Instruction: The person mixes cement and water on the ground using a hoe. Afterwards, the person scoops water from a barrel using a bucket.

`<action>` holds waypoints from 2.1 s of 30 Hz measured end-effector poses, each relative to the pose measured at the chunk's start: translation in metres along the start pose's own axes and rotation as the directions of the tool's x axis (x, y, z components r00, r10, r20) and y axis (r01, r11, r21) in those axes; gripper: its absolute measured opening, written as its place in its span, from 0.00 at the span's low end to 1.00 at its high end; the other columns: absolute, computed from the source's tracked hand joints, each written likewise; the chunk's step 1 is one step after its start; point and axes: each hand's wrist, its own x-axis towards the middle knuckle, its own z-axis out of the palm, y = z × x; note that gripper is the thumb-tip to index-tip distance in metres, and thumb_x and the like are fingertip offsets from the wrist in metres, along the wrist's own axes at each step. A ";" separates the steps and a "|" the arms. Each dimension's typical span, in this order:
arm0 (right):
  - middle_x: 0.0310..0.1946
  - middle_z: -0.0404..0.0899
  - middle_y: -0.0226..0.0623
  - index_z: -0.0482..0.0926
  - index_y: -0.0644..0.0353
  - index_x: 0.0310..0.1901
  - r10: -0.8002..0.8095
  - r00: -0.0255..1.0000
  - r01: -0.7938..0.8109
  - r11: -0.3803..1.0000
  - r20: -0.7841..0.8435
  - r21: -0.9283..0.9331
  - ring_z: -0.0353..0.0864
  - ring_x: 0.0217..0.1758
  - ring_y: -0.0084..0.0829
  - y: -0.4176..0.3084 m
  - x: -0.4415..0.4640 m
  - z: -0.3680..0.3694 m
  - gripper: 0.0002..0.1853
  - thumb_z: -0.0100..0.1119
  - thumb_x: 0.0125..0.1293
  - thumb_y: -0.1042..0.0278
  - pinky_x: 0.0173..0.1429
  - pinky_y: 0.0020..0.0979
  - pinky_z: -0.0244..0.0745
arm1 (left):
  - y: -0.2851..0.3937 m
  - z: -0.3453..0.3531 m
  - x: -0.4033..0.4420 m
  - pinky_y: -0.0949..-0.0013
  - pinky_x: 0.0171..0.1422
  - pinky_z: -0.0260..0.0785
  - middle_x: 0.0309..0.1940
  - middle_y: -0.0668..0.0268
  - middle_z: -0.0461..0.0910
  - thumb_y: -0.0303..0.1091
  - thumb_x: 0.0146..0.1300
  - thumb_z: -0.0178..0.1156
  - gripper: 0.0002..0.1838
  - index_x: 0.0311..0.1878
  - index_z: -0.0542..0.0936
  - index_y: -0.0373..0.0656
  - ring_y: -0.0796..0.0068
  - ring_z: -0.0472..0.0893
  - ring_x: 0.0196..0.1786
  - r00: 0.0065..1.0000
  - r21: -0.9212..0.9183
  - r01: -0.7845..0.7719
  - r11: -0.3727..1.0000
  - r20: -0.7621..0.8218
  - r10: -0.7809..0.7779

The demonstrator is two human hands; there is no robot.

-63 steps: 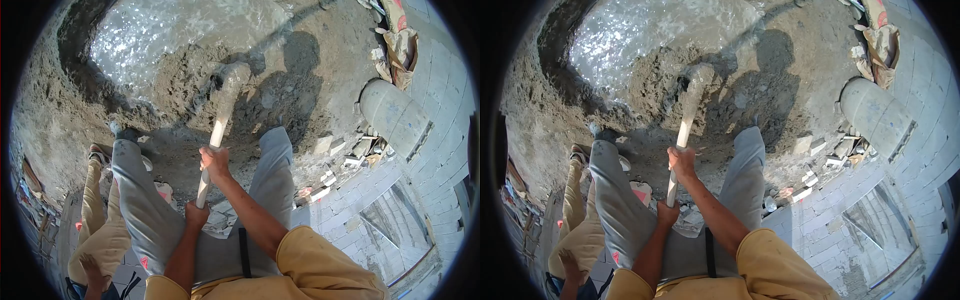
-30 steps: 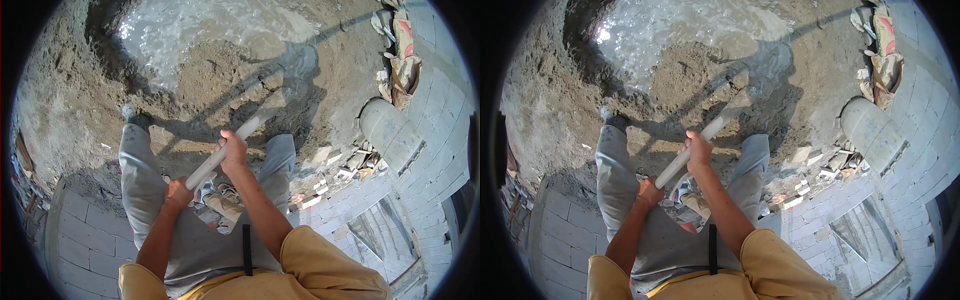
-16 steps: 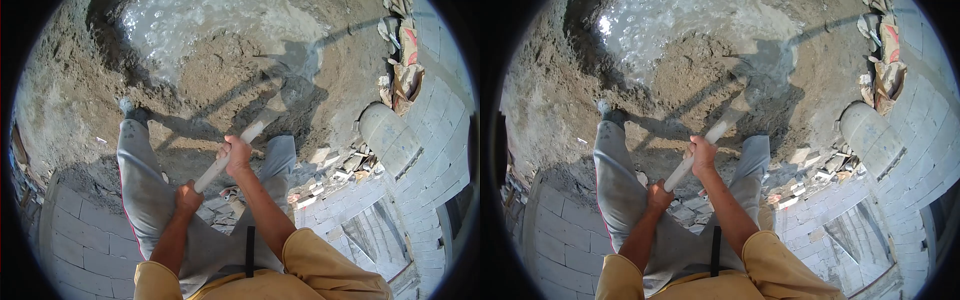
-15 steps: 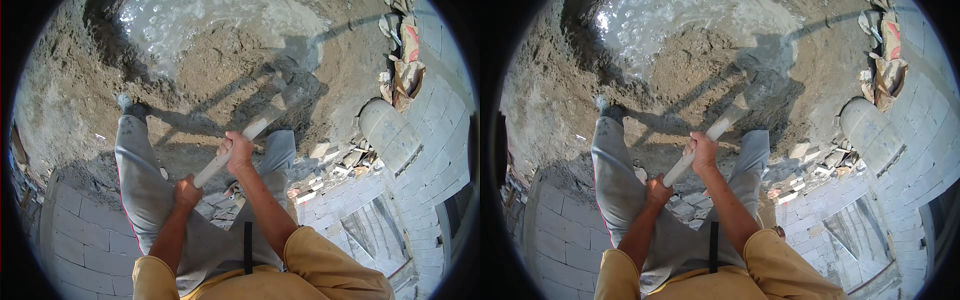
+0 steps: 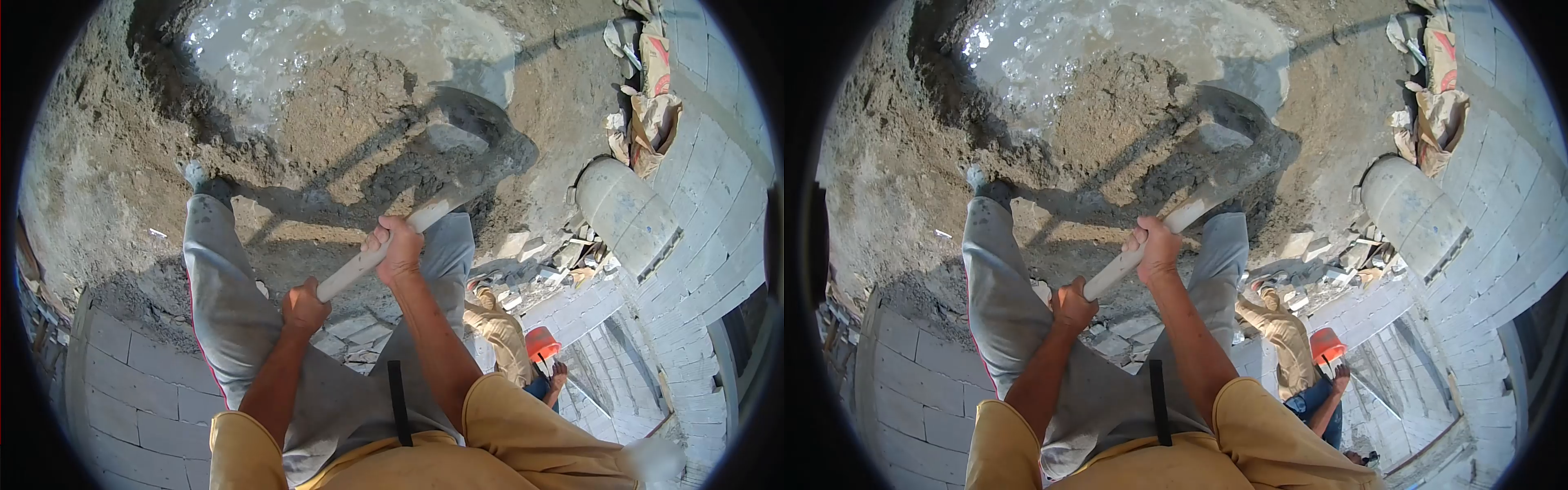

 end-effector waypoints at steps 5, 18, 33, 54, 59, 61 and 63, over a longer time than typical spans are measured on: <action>0.19 0.66 0.25 0.67 0.46 0.30 -0.085 0.944 0.056 0.994 0.319 0.098 0.67 0.21 0.31 -0.005 -0.010 -0.029 0.12 0.60 0.67 0.71 0.39 0.43 0.73 | -0.001 0.008 -0.008 0.44 0.51 0.82 0.35 0.49 0.90 0.35 0.55 0.75 0.16 0.45 0.84 0.45 0.43 0.91 0.42 0.993 -0.032 -0.113 0.993 -0.047 0.112; 0.20 0.66 0.29 0.74 0.56 0.32 -0.169 0.983 0.177 0.974 0.064 -0.143 0.66 0.17 0.30 -0.049 0.036 0.082 0.07 0.64 0.64 0.68 0.24 0.41 0.69 | 0.036 -0.019 0.043 0.45 0.52 0.84 0.38 0.45 0.90 0.36 0.60 0.74 0.14 0.46 0.87 0.41 0.40 0.91 0.45 0.977 -0.096 -0.009 0.995 -0.214 -0.012; 0.26 0.80 0.41 0.77 0.74 0.48 -0.625 0.721 0.603 0.351 0.301 -0.717 0.80 0.23 0.32 -0.172 0.215 0.363 0.19 0.59 0.76 0.60 0.23 0.36 0.78 | 0.181 -0.175 0.273 0.50 0.62 0.83 0.48 0.44 0.91 0.40 0.62 0.72 0.20 0.52 0.91 0.36 0.43 0.90 0.55 0.947 -0.570 -0.106 0.815 -0.308 -0.092; 0.29 0.79 0.44 0.79 0.73 0.50 -0.340 0.922 0.364 0.588 0.188 -0.723 0.80 0.21 0.35 -0.150 0.146 0.247 0.14 0.60 0.74 0.68 0.24 0.40 0.81 | 0.189 -0.110 0.135 0.50 0.57 0.83 0.43 0.41 0.91 0.37 0.66 0.70 0.16 0.47 0.89 0.31 0.41 0.91 0.52 0.973 -0.553 0.059 0.831 -0.153 -0.171; 0.24 0.73 0.33 0.75 0.63 0.39 -0.332 0.901 0.434 0.712 0.280 -0.552 0.73 0.18 0.27 -0.093 0.132 0.153 0.11 0.64 0.74 0.65 0.20 0.36 0.75 | 0.147 -0.040 0.083 0.49 0.52 0.84 0.38 0.36 0.89 0.37 0.65 0.71 0.19 0.47 0.86 0.26 0.39 0.91 0.48 0.967 -0.486 0.043 0.873 -0.198 -0.158; 0.22 0.72 0.30 0.75 0.59 0.37 -0.328 0.896 0.442 0.735 0.300 -0.514 0.73 0.18 0.26 -0.061 0.123 0.104 0.11 0.65 0.74 0.64 0.21 0.36 0.75 | 0.127 -0.014 0.054 0.47 0.53 0.84 0.40 0.36 0.89 0.37 0.64 0.71 0.19 0.48 0.86 0.28 0.37 0.91 0.49 0.976 -0.446 0.122 0.887 -0.107 -0.188; 0.22 0.72 0.29 0.75 0.58 0.36 -0.253 0.949 0.315 0.795 0.188 -0.518 0.73 0.18 0.26 -0.031 0.098 0.068 0.11 0.66 0.74 0.65 0.22 0.36 0.76 | 0.103 0.014 0.023 0.45 0.55 0.83 0.40 0.37 0.89 0.37 0.63 0.71 0.17 0.46 0.86 0.31 0.37 0.90 0.48 0.974 -0.450 0.164 0.878 -0.069 -0.217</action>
